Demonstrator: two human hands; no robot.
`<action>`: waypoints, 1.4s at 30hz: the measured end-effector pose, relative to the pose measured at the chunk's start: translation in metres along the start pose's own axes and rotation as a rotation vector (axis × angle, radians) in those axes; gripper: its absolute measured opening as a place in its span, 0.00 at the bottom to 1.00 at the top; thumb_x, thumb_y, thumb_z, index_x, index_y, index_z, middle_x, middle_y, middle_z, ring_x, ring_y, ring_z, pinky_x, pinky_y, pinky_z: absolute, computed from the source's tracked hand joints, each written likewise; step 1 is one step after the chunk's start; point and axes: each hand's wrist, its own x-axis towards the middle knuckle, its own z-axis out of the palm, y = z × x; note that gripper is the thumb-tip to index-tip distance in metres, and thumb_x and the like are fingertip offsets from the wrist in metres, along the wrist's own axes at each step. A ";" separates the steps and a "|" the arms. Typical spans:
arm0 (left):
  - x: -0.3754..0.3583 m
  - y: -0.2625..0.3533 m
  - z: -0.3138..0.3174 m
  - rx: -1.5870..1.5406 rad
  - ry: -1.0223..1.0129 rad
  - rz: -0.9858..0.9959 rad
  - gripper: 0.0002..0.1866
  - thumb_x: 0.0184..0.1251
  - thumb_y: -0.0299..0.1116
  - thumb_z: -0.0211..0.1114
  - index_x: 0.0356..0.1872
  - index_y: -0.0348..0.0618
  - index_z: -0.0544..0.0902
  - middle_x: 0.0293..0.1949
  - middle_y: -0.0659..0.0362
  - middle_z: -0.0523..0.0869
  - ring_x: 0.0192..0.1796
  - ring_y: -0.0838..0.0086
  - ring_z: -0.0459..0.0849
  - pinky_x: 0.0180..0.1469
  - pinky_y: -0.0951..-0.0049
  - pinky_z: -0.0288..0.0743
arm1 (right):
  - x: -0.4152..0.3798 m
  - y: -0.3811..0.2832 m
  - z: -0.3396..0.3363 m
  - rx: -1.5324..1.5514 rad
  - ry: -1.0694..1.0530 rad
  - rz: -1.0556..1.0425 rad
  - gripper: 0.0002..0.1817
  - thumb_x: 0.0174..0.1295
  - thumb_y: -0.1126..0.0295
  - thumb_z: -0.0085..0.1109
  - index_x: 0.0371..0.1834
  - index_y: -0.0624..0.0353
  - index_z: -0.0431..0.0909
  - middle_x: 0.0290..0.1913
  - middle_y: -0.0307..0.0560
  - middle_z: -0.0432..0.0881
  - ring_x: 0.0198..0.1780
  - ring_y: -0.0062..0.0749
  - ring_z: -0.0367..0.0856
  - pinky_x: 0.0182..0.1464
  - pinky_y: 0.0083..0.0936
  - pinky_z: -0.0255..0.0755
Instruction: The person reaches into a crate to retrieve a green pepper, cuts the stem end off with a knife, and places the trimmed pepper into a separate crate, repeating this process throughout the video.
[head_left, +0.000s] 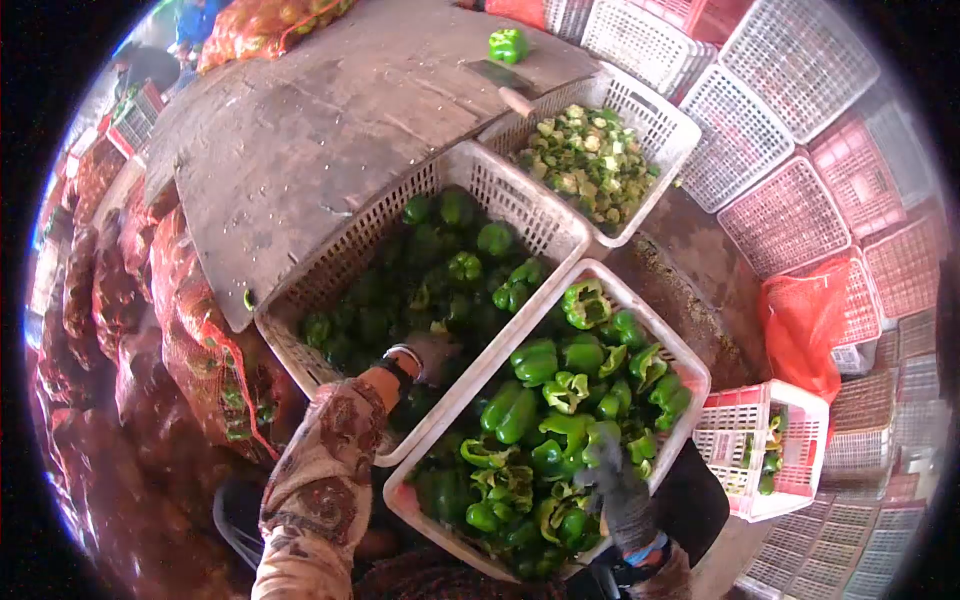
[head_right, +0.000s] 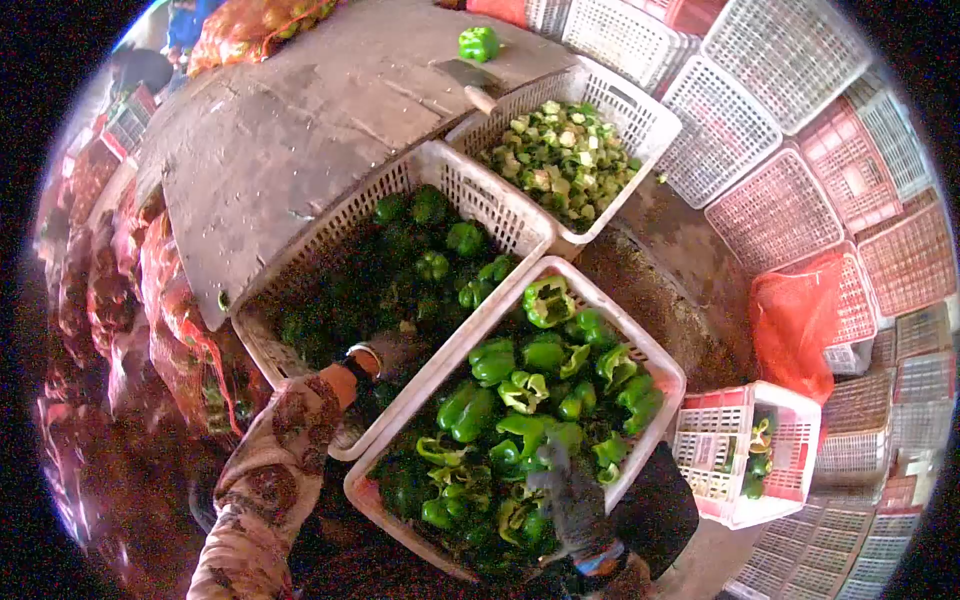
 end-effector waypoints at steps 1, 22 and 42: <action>-0.002 0.003 -0.003 0.038 0.090 0.016 0.35 0.46 0.38 0.69 0.62 0.50 0.74 0.57 0.48 0.79 0.56 0.53 0.80 0.56 0.58 0.76 | -0.002 0.015 -0.004 -0.243 -0.044 -0.102 0.19 0.71 0.67 0.47 0.64 0.54 0.71 0.52 0.49 0.81 0.37 0.31 0.82 0.32 0.27 0.76; -0.274 0.269 -0.062 -1.346 1.458 0.260 0.44 0.56 0.34 0.75 0.71 0.39 0.57 0.61 0.55 0.71 0.63 0.68 0.71 0.66 0.66 0.65 | -0.100 -0.103 0.117 -0.598 0.077 -0.875 0.09 0.69 0.65 0.52 0.35 0.58 0.76 0.25 0.52 0.80 0.27 0.50 0.80 0.27 0.43 0.71; -0.295 0.305 -0.064 -1.184 1.246 0.311 0.35 0.63 0.37 0.68 0.69 0.38 0.63 0.67 0.56 0.68 0.69 0.69 0.65 0.70 0.67 0.59 | -0.136 -0.074 0.097 -0.593 -0.017 -0.753 0.26 0.59 0.59 0.62 0.56 0.61 0.69 0.49 0.53 0.80 0.45 0.47 0.80 0.44 0.37 0.74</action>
